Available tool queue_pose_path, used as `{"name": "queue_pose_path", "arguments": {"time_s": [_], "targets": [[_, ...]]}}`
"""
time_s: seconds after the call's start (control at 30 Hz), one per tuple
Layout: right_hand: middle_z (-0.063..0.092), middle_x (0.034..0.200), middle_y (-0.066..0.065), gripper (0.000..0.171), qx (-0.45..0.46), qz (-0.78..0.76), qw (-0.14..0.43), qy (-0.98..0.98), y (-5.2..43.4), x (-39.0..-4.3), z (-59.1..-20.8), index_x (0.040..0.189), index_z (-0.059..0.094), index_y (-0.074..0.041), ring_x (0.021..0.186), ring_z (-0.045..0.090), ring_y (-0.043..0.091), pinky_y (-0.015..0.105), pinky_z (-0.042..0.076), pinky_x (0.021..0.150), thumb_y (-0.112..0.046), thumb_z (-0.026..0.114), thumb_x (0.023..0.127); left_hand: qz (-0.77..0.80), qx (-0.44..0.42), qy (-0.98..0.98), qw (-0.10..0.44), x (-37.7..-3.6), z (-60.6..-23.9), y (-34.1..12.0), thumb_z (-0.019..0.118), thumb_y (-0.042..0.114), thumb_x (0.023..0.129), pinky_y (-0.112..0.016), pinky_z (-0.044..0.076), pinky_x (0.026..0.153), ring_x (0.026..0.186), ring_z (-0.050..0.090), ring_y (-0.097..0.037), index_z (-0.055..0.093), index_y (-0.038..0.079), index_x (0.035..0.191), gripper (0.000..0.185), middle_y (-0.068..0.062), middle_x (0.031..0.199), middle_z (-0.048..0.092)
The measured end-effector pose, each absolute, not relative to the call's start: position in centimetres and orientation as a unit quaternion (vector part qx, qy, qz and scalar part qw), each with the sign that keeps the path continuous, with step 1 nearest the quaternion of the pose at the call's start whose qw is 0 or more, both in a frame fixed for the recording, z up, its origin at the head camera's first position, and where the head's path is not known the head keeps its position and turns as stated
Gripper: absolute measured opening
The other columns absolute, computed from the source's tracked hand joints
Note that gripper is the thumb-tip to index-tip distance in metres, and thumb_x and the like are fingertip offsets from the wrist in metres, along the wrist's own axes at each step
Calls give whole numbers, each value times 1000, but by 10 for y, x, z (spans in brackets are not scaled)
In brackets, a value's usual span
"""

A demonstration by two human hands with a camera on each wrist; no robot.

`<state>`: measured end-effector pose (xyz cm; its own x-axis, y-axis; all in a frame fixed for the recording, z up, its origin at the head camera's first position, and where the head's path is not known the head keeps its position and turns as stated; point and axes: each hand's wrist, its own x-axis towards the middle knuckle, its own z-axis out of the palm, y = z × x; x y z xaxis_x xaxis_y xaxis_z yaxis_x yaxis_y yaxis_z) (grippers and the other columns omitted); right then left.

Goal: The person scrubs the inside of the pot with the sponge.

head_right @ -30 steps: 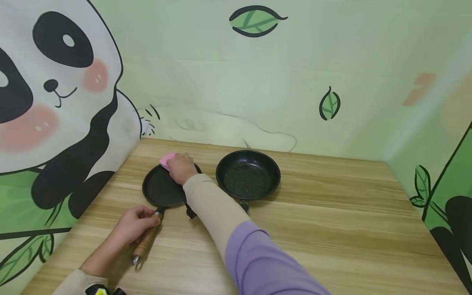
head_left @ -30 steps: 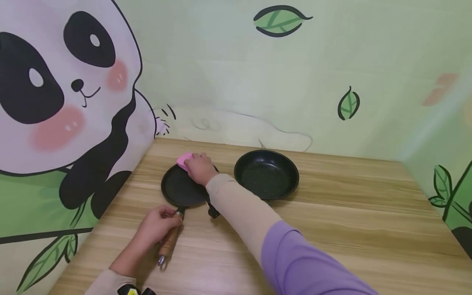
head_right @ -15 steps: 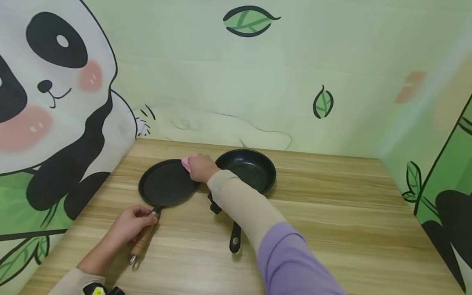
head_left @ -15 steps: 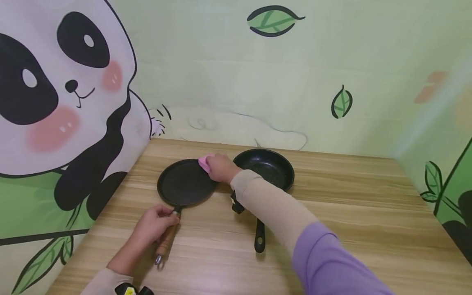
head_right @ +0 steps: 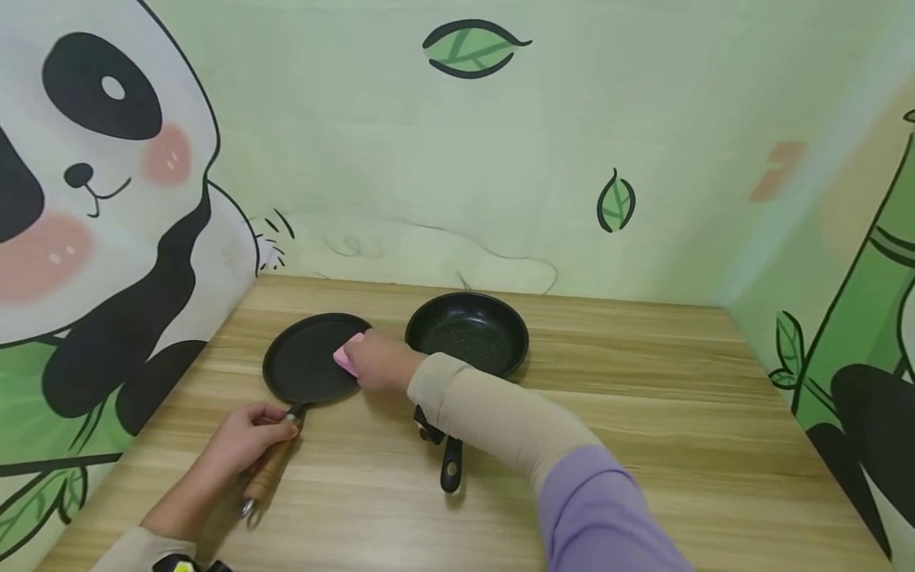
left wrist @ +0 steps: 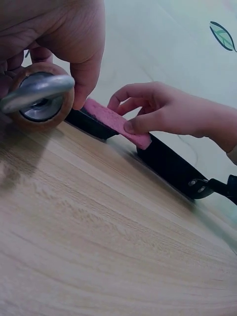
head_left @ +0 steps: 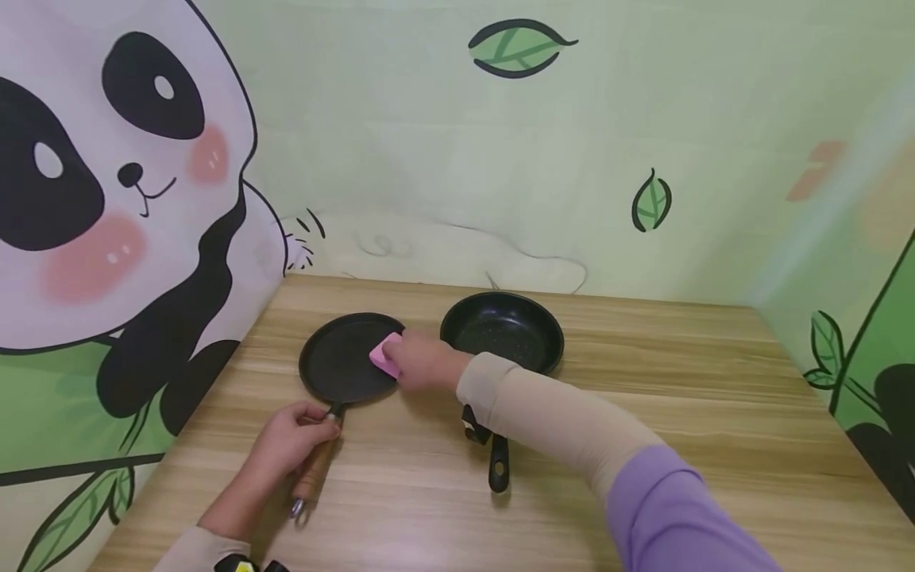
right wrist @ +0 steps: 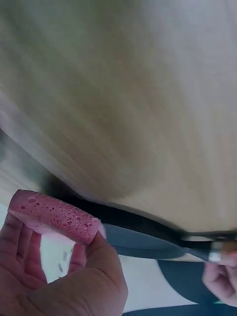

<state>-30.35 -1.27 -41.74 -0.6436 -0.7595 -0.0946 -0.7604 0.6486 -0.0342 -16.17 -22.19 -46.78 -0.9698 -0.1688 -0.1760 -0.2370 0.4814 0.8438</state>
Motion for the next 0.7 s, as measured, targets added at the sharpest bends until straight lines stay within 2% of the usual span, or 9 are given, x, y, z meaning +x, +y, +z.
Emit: {"name": "queue_pose_path", "arguments": {"time_s": [0.07,0.2,0.37,0.47,0.7], "targets": [[61,94,3,24,-437,22,54,897,-17,-298,-417,114,63,-17,84,55,19,31,47,74,-19,65,90,496,-121,859,32,-161,-468,-222,75,19,86,-32,49,55,70,60,-19,63,-4,109,35,-11,92,67],[66,109,2,29,-460,31,77,884,-28,-291,-420,123,65,-22,96,56,19,31,46,88,-21,64,93,494,-119,861,26,-161,-468,-221,75,17,85,-32,51,59,73,61,-19,65,-5,108,33,-13,94,68],[69,120,-2,33,-500,35,60,863,-44,-290,-426,129,66,-21,115,58,17,31,40,101,-21,62,97,489,-104,866,18,-163,-469,-222,75,16,85,-31,52,63,75,62,-20,66,-6,107,32,-15,94,69],[71,120,-5,31,-526,27,32,850,-55,-289,-433,129,67,-19,119,59,15,31,39,100,-22,61,98,486,-102,868,16,-164,-470,-223,75,15,85,-31,52,63,77,62,-21,66,-6,106,31,-15,95,68],[73,114,-7,27,-530,0,-16,848,-76,-288,-442,125,70,-19,114,60,11,29,40,93,-25,62,100,491,-89,866,16,-164,-470,-223,76,13,84,-32,52,63,76,61,-21,64,-5,103,29,-14,92,66]]}}
